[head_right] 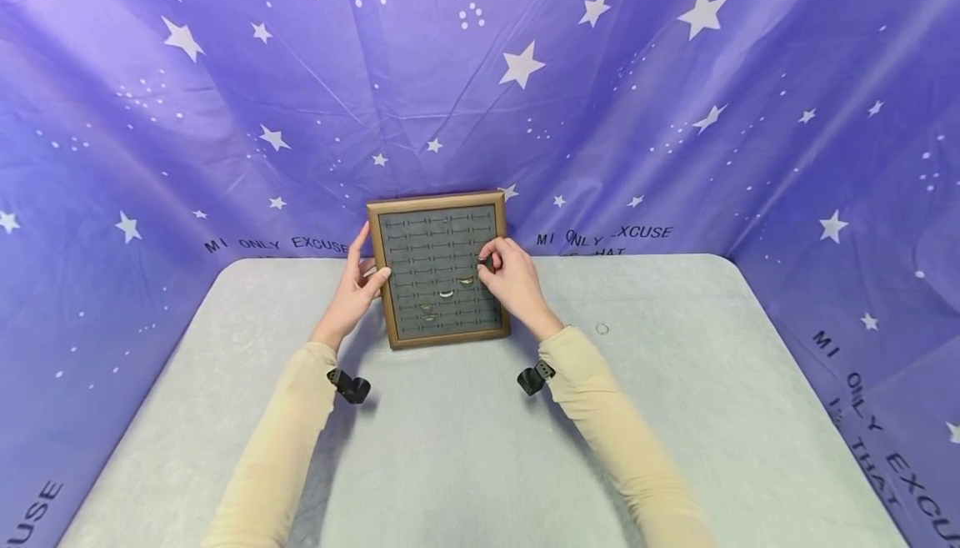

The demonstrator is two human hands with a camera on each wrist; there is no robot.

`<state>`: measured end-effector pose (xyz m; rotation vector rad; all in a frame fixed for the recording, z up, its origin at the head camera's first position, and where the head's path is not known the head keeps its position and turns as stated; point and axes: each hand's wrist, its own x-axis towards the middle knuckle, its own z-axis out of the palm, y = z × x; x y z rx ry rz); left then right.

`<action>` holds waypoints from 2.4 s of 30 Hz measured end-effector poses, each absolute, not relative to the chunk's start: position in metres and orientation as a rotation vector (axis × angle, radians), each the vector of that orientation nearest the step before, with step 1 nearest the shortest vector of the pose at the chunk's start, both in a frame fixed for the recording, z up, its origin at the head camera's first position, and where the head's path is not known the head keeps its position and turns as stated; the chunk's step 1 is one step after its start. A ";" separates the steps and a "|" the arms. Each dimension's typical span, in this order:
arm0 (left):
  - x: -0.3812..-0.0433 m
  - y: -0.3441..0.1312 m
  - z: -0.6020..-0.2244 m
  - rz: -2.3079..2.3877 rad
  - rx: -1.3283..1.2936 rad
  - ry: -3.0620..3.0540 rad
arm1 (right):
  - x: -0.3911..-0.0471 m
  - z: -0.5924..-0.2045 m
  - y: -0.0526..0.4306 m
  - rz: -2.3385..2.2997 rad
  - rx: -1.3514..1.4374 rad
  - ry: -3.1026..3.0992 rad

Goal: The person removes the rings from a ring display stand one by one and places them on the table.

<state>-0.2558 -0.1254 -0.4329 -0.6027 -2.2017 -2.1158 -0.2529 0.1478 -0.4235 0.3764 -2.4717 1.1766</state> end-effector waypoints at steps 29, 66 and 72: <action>-0.256 -0.126 -0.435 -2.088 -0.612 -2.225 | -0.234 -0.430 0.153 1.490 0.429 -2.320; -0.255 -0.126 -0.435 -2.068 -0.629 -2.266 | -0.189 -0.443 0.190 1.557 0.373 -2.427; -0.255 -0.126 -0.435 -2.063 -0.637 -2.263 | -0.184 -0.447 0.198 1.547 0.350 -2.443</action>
